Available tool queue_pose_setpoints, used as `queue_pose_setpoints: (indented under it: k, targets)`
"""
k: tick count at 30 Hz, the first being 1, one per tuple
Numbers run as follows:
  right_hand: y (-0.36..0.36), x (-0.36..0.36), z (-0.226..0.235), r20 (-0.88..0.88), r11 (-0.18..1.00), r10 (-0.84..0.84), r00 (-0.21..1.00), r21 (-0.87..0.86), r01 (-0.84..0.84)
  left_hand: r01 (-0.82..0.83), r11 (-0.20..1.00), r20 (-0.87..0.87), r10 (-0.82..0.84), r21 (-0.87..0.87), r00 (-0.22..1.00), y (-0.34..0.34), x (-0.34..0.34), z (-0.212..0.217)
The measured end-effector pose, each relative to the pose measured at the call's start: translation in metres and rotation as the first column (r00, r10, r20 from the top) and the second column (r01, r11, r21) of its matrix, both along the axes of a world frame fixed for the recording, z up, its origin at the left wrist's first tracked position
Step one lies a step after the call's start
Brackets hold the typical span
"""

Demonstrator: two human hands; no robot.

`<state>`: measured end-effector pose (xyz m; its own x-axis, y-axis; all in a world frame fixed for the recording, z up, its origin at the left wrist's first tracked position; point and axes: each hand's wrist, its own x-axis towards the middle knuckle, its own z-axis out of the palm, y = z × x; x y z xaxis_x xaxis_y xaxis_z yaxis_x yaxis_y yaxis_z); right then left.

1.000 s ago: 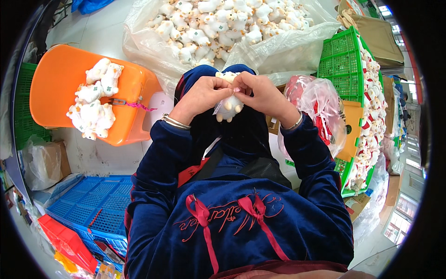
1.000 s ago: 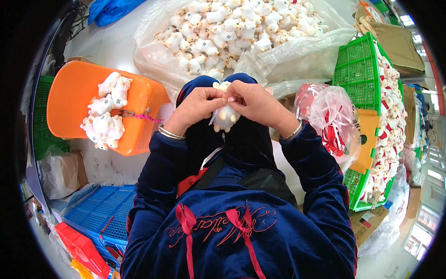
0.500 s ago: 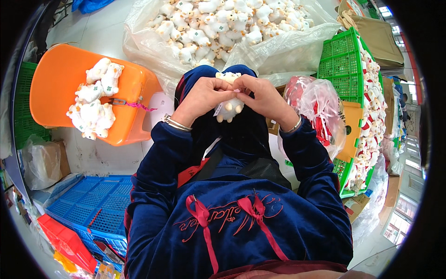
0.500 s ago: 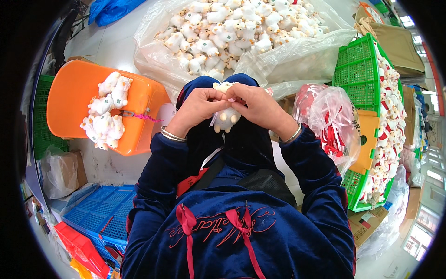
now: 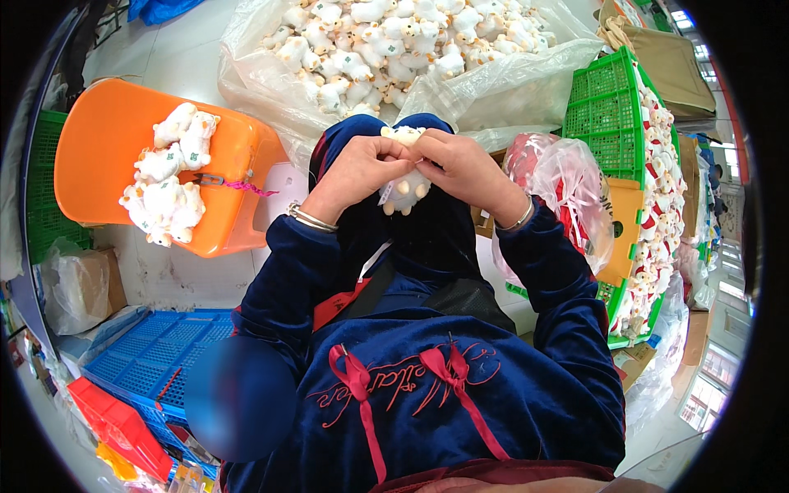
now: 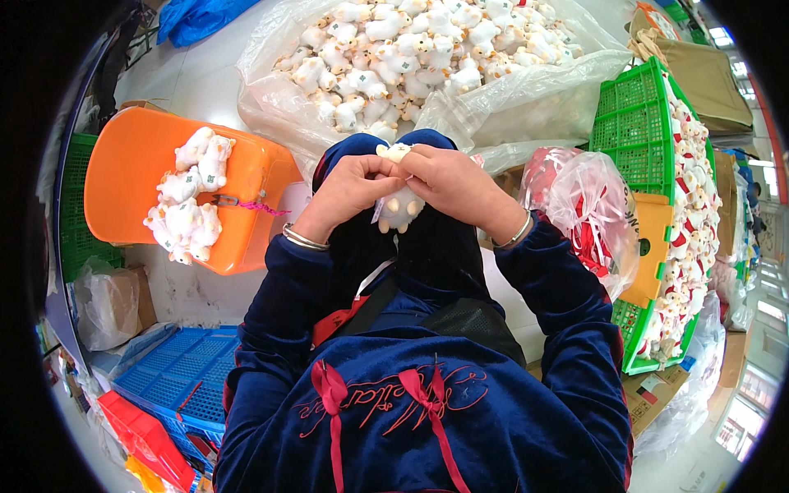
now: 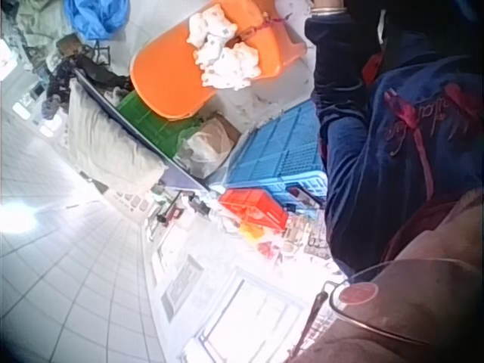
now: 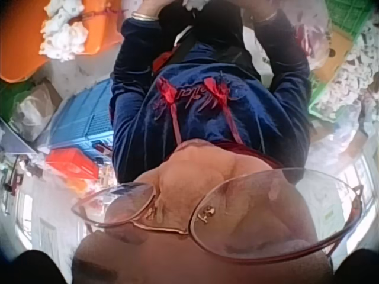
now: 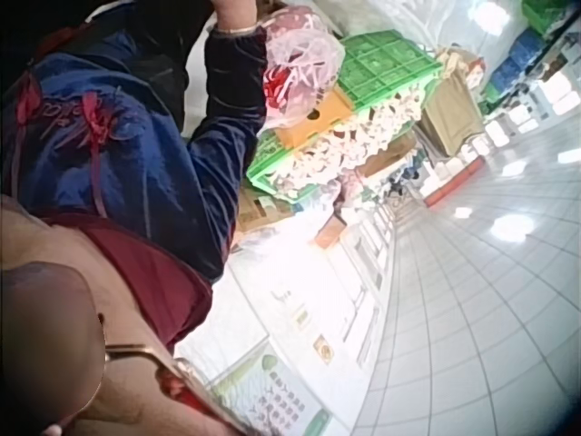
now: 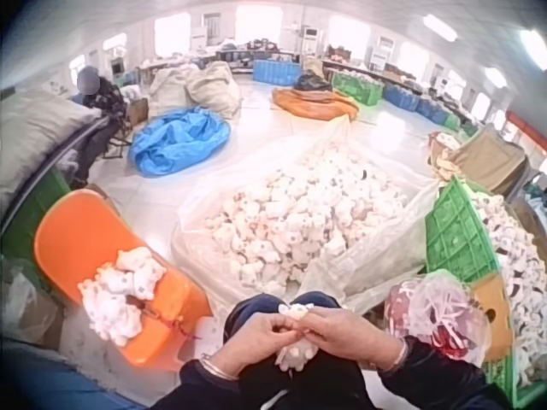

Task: The person ties red ribbons around the necks of small white plush toys. They pick up each toy, wrap and knot the ribbon, then place the finished toy into a green crate.

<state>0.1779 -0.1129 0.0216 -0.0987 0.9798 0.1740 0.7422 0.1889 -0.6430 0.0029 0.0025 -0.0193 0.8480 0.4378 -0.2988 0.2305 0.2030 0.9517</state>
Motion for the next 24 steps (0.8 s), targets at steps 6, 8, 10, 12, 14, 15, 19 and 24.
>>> queue_pose_setpoints:
  k: [6, 8, 10, 12, 14, 15, 19, 24]
  targets:
    - [-0.014, -0.005, -0.030, -0.069, 0.978, -0.082, 0.994, 0.184, 0.093, 0.005, 1.000, 0.023, -0.005, -0.005, 1.000, -0.002, -0.004, 0.000]
    - [-0.018, -0.006, -0.043, -0.086, 0.946, -0.103, 0.991, 0.299, 0.125, -0.006, 1.000, 0.021, 0.005, 0.021, 1.000, -0.002, -0.005, -0.004]
    - [-0.019, -0.005, -0.050, -0.092, 0.938, -0.098, 0.991, 0.325, 0.123, -0.026, 0.999, 0.025, 0.025, 0.039, 0.999, -0.004, -0.006, -0.005]
    - [-0.020, -0.004, -0.056, -0.095, 0.930, -0.092, 0.991, 0.348, 0.119, -0.054, 0.997, 0.038, 0.052, 0.047, 0.998, -0.006, -0.007, -0.005]
    - [-0.020, -0.003, -0.059, -0.097, 0.924, -0.081, 0.992, 0.366, 0.112, -0.047, 0.998, 0.023, 0.047, 0.032, 0.999, -0.006, -0.007, -0.004]
    - [-0.020, -0.003, -0.059, -0.102, 0.925, -0.081, 0.991, 0.363, 0.113, -0.045, 0.999, 0.016, 0.044, 0.024, 0.999, -0.006, -0.007, -0.004]
    - [-0.020, -0.004, -0.055, -0.101, 0.929, -0.069, 0.992, 0.357, 0.101, -0.056, 0.997, 0.032, 0.055, 0.046, 0.998, -0.007, -0.007, -0.001]
    - [-0.019, -0.003, -0.053, -0.076, 0.929, -0.036, 0.996, 0.364, 0.061, 0.018, 1.000, -0.020, -0.018, 0.023, 1.000, 0.003, -0.007, 0.002]
